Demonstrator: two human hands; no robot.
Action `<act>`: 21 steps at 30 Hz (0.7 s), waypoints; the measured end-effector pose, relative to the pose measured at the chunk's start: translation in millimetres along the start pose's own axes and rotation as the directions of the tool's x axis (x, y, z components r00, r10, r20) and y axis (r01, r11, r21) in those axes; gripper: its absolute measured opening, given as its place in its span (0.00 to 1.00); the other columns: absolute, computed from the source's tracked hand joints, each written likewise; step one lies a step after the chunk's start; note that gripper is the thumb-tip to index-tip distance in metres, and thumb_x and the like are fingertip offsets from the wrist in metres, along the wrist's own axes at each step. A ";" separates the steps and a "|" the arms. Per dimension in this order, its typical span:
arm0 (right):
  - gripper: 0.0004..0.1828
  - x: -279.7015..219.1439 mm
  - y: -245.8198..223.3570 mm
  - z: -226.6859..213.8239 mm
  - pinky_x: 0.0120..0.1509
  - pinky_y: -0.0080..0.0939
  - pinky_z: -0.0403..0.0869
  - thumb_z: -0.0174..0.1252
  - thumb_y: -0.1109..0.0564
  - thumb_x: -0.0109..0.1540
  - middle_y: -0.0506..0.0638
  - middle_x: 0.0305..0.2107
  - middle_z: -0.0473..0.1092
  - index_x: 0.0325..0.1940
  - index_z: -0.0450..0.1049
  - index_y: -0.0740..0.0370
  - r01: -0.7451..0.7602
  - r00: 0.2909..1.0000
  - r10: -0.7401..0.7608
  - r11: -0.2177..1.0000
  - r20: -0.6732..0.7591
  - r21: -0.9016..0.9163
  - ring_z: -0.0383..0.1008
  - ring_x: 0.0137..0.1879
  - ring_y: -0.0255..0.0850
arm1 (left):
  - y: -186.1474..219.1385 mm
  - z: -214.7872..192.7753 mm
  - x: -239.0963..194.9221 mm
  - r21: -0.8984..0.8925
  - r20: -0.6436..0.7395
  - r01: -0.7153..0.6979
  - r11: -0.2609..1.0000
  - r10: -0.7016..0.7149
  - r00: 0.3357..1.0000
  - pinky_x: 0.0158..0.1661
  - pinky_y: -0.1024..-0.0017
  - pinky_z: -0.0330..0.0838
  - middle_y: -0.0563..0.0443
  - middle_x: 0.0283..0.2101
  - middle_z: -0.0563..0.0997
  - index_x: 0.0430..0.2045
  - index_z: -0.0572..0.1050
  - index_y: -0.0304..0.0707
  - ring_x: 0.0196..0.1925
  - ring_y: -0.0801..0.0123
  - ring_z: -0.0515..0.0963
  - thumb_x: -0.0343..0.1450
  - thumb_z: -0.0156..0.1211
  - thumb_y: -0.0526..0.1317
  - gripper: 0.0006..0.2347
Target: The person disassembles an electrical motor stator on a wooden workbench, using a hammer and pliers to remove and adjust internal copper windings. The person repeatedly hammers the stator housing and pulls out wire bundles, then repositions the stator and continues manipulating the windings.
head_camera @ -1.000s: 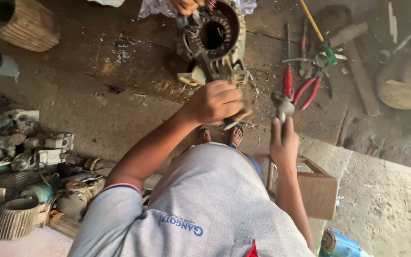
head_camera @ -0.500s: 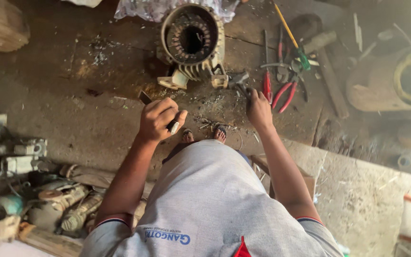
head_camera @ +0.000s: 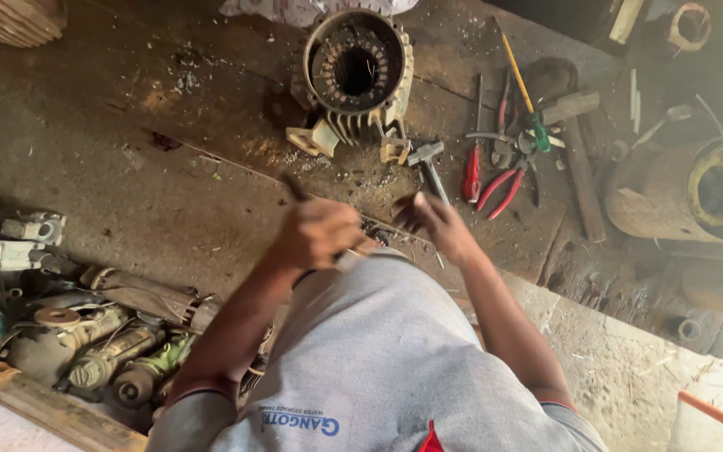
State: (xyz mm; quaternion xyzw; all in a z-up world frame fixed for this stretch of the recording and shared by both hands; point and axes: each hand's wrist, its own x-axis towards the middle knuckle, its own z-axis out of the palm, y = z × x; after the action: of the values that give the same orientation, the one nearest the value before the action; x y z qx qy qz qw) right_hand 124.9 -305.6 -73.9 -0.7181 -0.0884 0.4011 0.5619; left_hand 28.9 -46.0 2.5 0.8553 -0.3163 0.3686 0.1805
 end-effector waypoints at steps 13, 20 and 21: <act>0.26 -46.1 9.2 -26.6 0.40 0.39 0.72 0.53 0.52 0.71 0.56 0.34 0.73 0.71 0.68 0.67 -0.072 0.997 0.078 0.931 -0.002 0.358 0.73 0.36 0.39 | 8.5 8.3 25.1 -0.287 0.319 0.338 0.896 -0.244 0.916 0.61 0.54 0.70 0.47 0.64 0.68 0.57 0.68 0.49 0.59 0.54 0.75 0.68 0.73 0.45 0.25; 0.21 -11.4 48.6 -82.1 0.41 0.46 0.74 0.54 0.50 0.72 0.56 0.32 0.77 0.68 0.72 0.56 0.010 0.884 -0.230 0.880 -0.406 -0.476 0.77 0.35 0.46 | 14.5 -30.4 -48.9 -0.016 0.349 0.707 0.707 -0.658 0.667 0.52 0.62 0.78 0.47 0.61 0.73 0.50 0.74 0.45 0.56 0.58 0.79 0.70 0.69 0.44 0.16; 0.19 1.3 53.9 -85.6 0.42 0.45 0.75 0.53 0.50 0.74 0.56 0.33 0.77 0.67 0.73 0.56 0.081 0.832 -0.377 0.808 -0.407 -0.583 0.79 0.38 0.49 | 16.5 -32.5 -54.0 -0.004 0.333 0.713 0.701 -0.672 0.662 0.52 0.61 0.78 0.48 0.61 0.73 0.49 0.75 0.45 0.56 0.58 0.79 0.71 0.68 0.44 0.15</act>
State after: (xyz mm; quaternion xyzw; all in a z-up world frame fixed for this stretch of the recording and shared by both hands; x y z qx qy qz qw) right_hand 166.1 -386.9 -117.9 -0.9094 -0.1372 0.0837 0.3837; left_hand -27.5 -18.4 -15.0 0.9430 -0.0145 0.1123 0.3129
